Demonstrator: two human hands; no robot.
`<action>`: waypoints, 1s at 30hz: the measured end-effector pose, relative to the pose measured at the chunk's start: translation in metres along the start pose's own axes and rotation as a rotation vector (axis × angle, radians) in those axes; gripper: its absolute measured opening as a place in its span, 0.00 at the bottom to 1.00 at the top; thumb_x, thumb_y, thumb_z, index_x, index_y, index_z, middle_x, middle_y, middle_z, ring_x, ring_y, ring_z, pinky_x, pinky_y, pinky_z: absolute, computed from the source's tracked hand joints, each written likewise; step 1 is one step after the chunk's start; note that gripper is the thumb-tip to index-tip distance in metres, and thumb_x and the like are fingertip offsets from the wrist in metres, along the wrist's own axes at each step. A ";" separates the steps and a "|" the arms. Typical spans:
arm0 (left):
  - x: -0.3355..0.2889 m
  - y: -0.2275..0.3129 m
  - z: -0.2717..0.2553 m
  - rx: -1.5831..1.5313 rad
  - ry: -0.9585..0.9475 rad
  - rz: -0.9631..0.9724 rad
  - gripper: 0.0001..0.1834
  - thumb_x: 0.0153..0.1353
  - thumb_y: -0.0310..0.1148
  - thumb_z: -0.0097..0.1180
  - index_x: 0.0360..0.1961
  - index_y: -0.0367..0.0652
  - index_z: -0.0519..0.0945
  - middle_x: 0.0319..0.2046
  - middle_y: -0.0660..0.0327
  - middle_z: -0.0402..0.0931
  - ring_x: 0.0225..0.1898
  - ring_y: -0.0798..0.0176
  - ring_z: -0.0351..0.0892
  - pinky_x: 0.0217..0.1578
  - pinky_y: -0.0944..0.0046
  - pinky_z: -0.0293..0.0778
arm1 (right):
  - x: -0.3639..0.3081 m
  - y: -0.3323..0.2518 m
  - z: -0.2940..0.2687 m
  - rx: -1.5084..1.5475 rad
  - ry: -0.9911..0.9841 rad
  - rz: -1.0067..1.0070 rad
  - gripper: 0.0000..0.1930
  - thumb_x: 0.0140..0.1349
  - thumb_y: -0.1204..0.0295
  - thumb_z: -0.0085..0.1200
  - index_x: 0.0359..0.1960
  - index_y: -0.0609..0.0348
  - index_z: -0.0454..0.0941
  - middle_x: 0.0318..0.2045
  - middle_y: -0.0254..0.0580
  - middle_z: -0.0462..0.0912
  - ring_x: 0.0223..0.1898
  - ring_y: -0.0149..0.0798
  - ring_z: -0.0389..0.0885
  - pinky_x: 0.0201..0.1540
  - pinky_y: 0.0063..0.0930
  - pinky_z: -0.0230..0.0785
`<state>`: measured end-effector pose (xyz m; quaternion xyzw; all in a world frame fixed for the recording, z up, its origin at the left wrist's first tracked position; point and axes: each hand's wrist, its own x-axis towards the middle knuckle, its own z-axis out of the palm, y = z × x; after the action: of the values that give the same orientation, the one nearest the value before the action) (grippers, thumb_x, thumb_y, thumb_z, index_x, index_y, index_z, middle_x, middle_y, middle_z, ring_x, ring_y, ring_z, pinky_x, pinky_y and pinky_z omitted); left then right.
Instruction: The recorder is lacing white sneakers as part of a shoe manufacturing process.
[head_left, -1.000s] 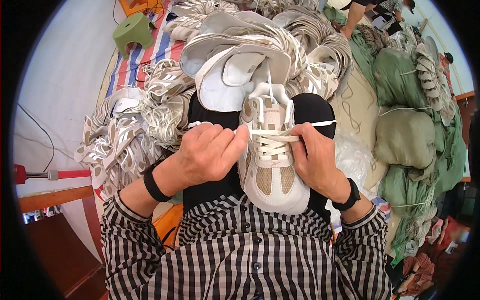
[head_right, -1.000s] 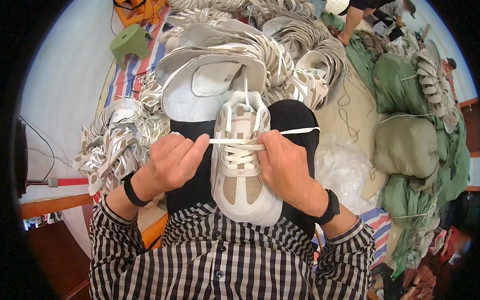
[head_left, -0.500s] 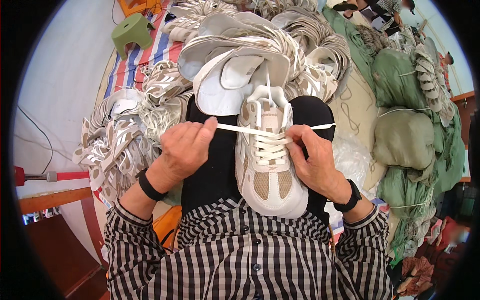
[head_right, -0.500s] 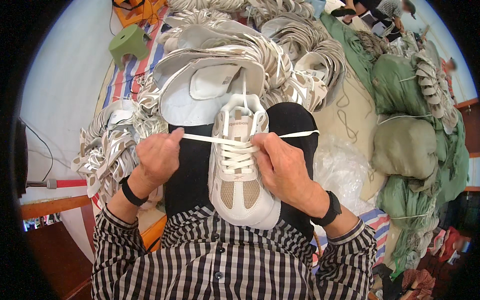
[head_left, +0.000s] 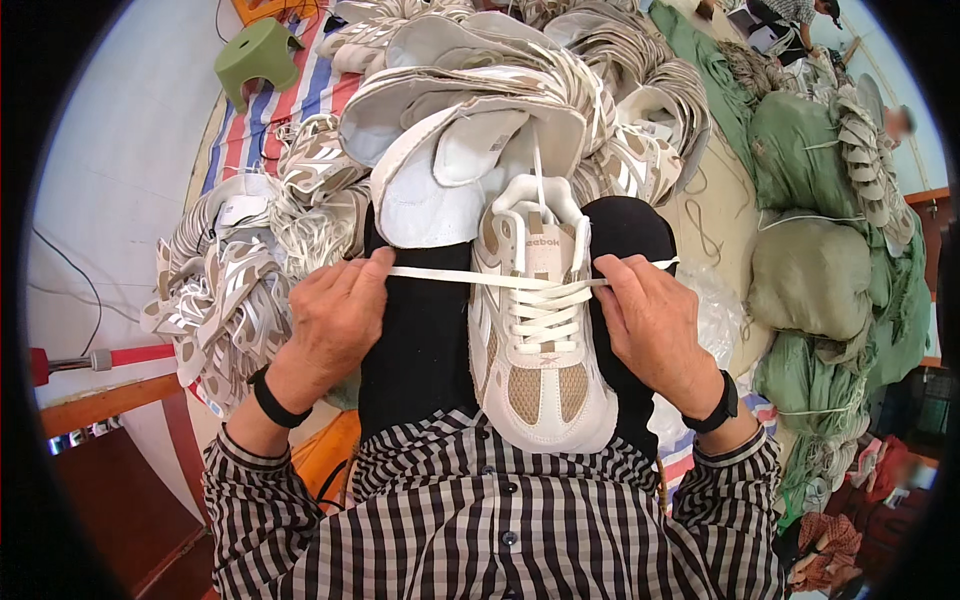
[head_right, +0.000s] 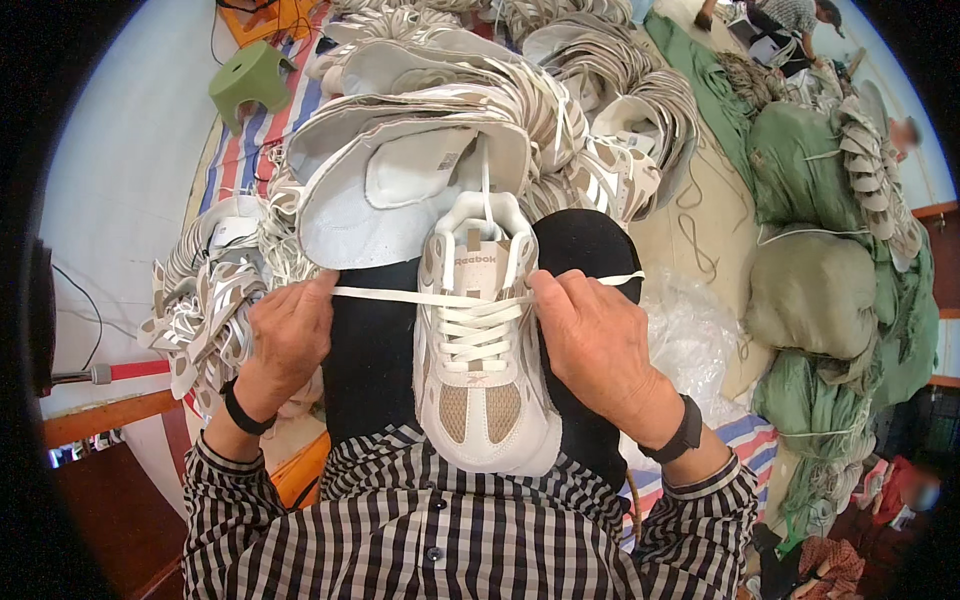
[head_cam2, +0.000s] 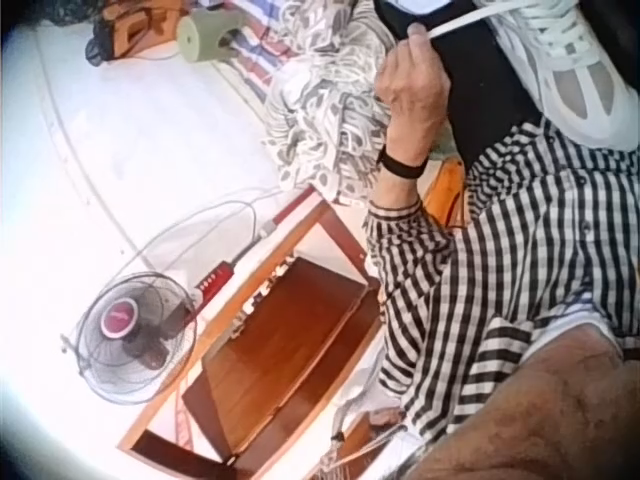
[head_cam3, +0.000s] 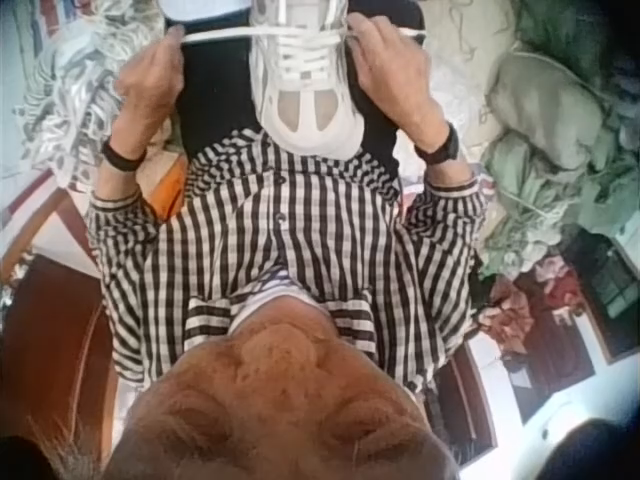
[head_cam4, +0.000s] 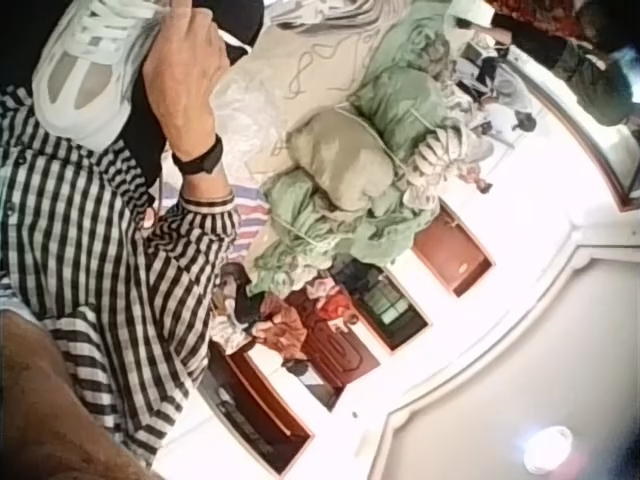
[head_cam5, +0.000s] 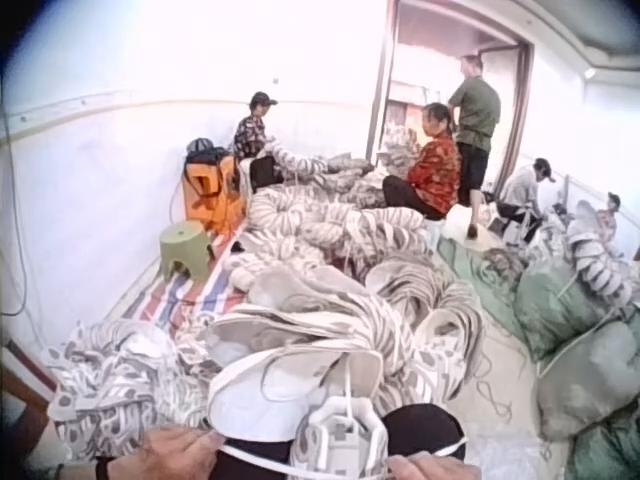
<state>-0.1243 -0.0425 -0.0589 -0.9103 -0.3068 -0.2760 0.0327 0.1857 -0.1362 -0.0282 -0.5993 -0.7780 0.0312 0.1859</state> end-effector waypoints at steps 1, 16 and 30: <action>-0.003 -0.002 -0.001 0.019 -0.010 -0.021 0.16 0.52 0.19 0.57 0.44 0.32 0.78 0.25 0.57 0.76 0.26 0.58 0.79 0.28 0.61 0.74 | 0.000 0.002 0.001 -0.099 0.048 -0.071 0.16 0.53 0.79 0.55 0.45 0.59 0.73 0.29 0.40 0.72 0.28 0.42 0.75 0.31 0.35 0.69; -0.055 -0.048 -0.014 0.136 -0.158 -0.261 0.13 0.53 0.17 0.53 0.42 0.37 0.76 0.22 0.52 0.75 0.24 0.49 0.78 0.25 0.56 0.72 | 0.010 0.027 -0.008 -0.073 0.008 -0.139 0.12 0.51 0.79 0.59 0.37 0.60 0.73 0.25 0.38 0.69 0.29 0.41 0.72 0.30 0.34 0.67; -0.060 -0.061 -0.021 0.191 -0.345 -0.365 0.07 0.57 0.22 0.51 0.37 0.39 0.73 0.26 0.49 0.77 0.29 0.44 0.79 0.28 0.50 0.71 | 0.007 0.033 -0.017 -0.127 0.034 -0.111 0.08 0.53 0.80 0.54 0.34 0.59 0.72 0.27 0.39 0.72 0.29 0.44 0.75 0.31 0.37 0.68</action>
<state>-0.2094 -0.0301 -0.0787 -0.8663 -0.4915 -0.0878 0.0155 0.2206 -0.1228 -0.0192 -0.5661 -0.8073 -0.0387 0.1623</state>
